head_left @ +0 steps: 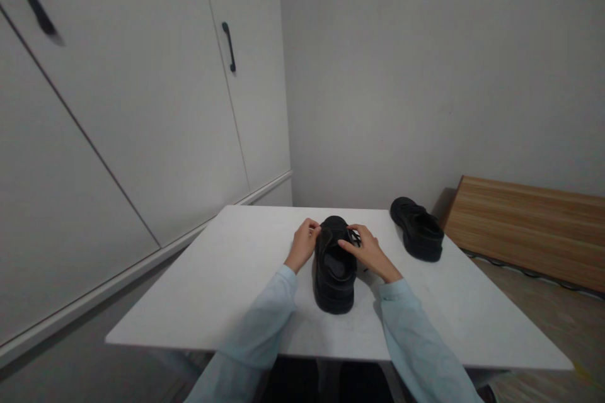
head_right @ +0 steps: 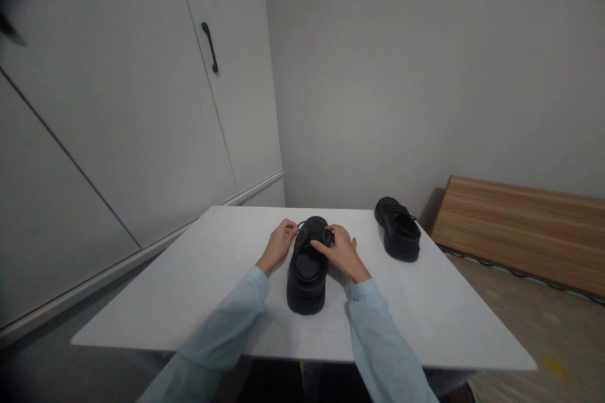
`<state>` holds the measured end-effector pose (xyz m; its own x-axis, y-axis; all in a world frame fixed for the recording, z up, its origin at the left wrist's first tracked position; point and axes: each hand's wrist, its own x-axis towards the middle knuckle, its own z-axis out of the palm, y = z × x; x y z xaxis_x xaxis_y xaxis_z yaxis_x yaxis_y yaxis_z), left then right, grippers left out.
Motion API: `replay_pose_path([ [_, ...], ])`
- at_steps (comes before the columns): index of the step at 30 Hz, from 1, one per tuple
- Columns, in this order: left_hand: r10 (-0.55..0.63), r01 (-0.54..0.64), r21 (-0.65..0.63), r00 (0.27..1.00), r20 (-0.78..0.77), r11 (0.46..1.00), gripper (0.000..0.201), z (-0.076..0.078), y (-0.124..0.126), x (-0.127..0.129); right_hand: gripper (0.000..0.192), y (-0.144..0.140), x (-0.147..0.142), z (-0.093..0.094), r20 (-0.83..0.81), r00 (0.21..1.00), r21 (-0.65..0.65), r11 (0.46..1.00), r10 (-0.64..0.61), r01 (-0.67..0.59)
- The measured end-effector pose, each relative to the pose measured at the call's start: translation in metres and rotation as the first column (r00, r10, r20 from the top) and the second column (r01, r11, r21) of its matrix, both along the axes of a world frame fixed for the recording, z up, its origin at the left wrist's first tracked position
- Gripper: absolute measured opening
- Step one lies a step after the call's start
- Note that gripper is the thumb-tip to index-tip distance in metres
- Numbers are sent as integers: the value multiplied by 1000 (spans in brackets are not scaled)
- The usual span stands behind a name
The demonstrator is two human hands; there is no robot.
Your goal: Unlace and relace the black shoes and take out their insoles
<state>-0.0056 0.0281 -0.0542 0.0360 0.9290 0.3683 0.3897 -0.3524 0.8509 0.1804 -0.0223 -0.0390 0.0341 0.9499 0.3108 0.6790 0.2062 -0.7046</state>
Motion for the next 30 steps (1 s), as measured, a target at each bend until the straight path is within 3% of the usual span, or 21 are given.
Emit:
replay_pose_path([
  [5,4,-1,-32,996,89,999,2,-2,4,-3,50,1,-1,0,4,1000,6,1000,-20,20],
  [10,-78,101,-83,966,246,991,6,1,3,-2,51,1,-1,0,5,1000,4,1000,-13,13],
  [19,-107,132,-34,907,408,991,11,9,-1,-3,51,1,1,-2,8,1000,8,1000,-18,18],
  [25,-52,63,-24,945,323,998,14,15,-1,-9,50,2,1,-3,6,1000,21,1000,-18,17],
  [30,-73,79,-14,964,255,997,9,15,2,-9,51,2,1,-3,7,1000,11,1000,-15,15],
])
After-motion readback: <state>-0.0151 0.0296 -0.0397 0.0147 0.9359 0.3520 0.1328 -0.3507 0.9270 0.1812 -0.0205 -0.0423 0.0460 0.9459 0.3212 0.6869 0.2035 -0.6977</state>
